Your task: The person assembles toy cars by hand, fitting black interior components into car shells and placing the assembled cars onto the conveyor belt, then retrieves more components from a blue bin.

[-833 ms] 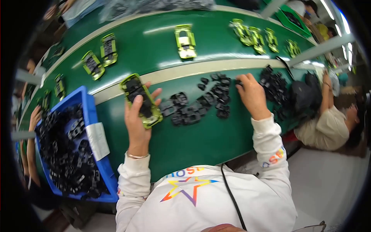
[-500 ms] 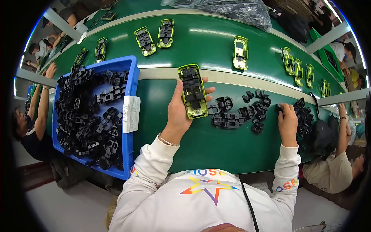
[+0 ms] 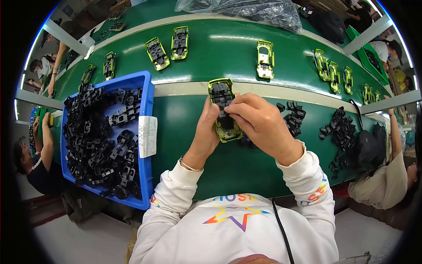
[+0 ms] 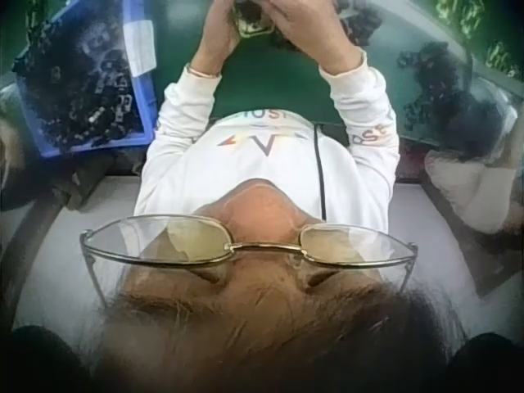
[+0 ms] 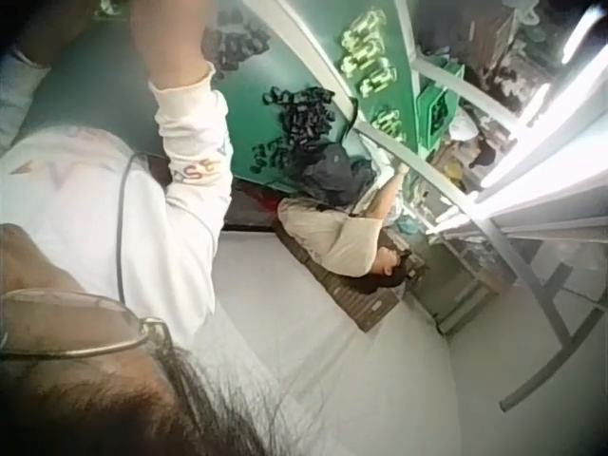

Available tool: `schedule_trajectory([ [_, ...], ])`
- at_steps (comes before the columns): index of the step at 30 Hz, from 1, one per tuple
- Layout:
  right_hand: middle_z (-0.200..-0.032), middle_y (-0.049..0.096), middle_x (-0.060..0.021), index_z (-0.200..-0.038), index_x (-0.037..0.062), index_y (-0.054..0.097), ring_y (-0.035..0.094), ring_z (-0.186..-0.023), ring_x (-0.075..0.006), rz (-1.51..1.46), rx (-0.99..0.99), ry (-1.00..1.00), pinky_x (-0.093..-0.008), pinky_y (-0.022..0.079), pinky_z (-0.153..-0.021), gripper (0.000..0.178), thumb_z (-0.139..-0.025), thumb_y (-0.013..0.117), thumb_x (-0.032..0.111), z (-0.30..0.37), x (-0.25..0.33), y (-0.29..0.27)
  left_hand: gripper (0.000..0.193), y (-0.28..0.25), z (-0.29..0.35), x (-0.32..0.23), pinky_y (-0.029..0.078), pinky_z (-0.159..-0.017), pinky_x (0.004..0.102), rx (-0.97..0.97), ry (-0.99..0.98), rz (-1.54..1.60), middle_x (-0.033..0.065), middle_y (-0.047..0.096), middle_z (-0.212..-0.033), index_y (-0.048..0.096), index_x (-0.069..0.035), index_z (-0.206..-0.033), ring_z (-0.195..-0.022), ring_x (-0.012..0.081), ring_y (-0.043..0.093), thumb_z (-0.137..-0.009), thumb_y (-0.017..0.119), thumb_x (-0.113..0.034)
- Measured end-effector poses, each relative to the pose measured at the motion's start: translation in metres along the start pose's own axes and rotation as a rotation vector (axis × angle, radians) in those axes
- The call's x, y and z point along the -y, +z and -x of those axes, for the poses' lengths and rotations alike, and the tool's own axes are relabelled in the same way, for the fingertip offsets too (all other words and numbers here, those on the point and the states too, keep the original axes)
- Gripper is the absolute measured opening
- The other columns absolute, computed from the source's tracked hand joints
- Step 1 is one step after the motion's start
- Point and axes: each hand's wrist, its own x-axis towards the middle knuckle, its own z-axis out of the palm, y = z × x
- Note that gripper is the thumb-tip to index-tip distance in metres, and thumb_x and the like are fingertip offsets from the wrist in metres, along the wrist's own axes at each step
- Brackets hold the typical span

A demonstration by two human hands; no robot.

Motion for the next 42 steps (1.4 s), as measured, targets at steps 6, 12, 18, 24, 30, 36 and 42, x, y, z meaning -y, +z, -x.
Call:
schedule_trajectory([
  [6,-0.098,0.065,-0.0122,-0.096,0.0005,0.067,0.065,-0.084,-0.0321,0.010,-0.051,-0.049,-0.0389,0.055,-0.071,0.018,-0.079,0.071,-0.003,-0.002,-0.006,0.004,0.058,0.002,0.001,-0.006,0.047,-0.102,0.0362,0.011,-0.045,-0.045,0.0105,0.054,-0.131,0.034,-0.004,-0.144,-0.120,0.0189,0.055,-0.096,0.060,-0.022],
  [12,-0.103,0.064,-0.0111,-0.096,0.0023,0.068,0.064,-0.090,-0.0305,0.105,-0.110,-0.099,-0.0375,0.055,-0.076,0.018,-0.079,0.074,0.001,0.002,-0.017,0.008,0.058,-0.002,0.000,-0.002,0.047,-0.103,0.0365,-0.056,-0.090,-0.001,0.0119,0.054,-0.130,0.032,-0.003,-0.146,-0.117,0.0200,0.058,-0.092,0.052,-0.009],
  [18,-0.112,0.057,-0.0061,-0.113,0.0044,0.065,0.061,-0.094,-0.0199,-0.379,-0.203,0.371,-0.0321,0.053,-0.078,0.032,-0.082,0.074,0.005,0.009,-0.012,0.017,0.057,0.006,0.002,0.002,0.048,-0.101,0.0344,-0.079,-0.039,-0.080,0.0107,0.056,-0.127,0.033,-0.002,-0.147,-0.113,0.0183,0.059,-0.093,0.050,-0.010],
  [24,-0.112,0.056,-0.0058,-0.119,0.0014,0.062,0.059,-0.088,-0.0135,-0.685,-0.135,0.719,-0.0280,0.053,-0.079,0.034,-0.086,0.069,0.005,0.008,-0.012,0.023,0.055,-0.003,0.000,0.008,0.049,-0.098,0.0323,-0.110,-0.086,-0.117,0.0091,0.058,-0.123,0.037,-0.003,-0.144,-0.109,0.0169,0.060,-0.093,0.052,-0.013],
  [30,-0.111,0.056,-0.0059,-0.120,0.0015,0.063,0.058,-0.085,-0.0114,-0.722,-0.138,0.723,-0.0258,0.053,-0.077,0.035,-0.085,0.067,0.002,0.004,-0.015,0.025,0.050,0.006,0.000,0.000,0.054,-0.091,0.0335,-0.113,-0.121,0.037,0.0106,0.060,-0.118,0.042,-0.002,-0.140,-0.105,0.0184,0.064,-0.092,0.049,-0.018],
  [36,-0.113,0.056,-0.0069,-0.118,-0.0003,0.063,0.058,-0.086,-0.0116,-0.743,-0.115,0.778,-0.0259,0.053,-0.077,0.034,-0.085,0.069,0.004,0.004,-0.019,0.030,0.051,0.000,0.000,0.006,0.055,-0.089,0.0335,-0.192,-0.116,-0.107,0.0108,0.060,-0.116,0.042,-0.002,-0.139,-0.102,0.0190,0.065,-0.091,0.047,-0.017],
  [42,-0.101,0.058,-0.0040,-0.117,0.0027,0.064,0.057,-0.081,-0.0094,-0.841,-0.111,0.819,-0.0247,0.053,-0.070,0.034,-0.085,0.072,0.009,-0.003,-0.015,0.028,0.050,-0.004,0.000,0.005,0.056,-0.087,0.0338,-0.195,-0.080,-0.132,0.0121,0.059,-0.116,0.041,-0.002,-0.139,-0.102,0.0194,0.065,-0.091,0.047,-0.017],
])
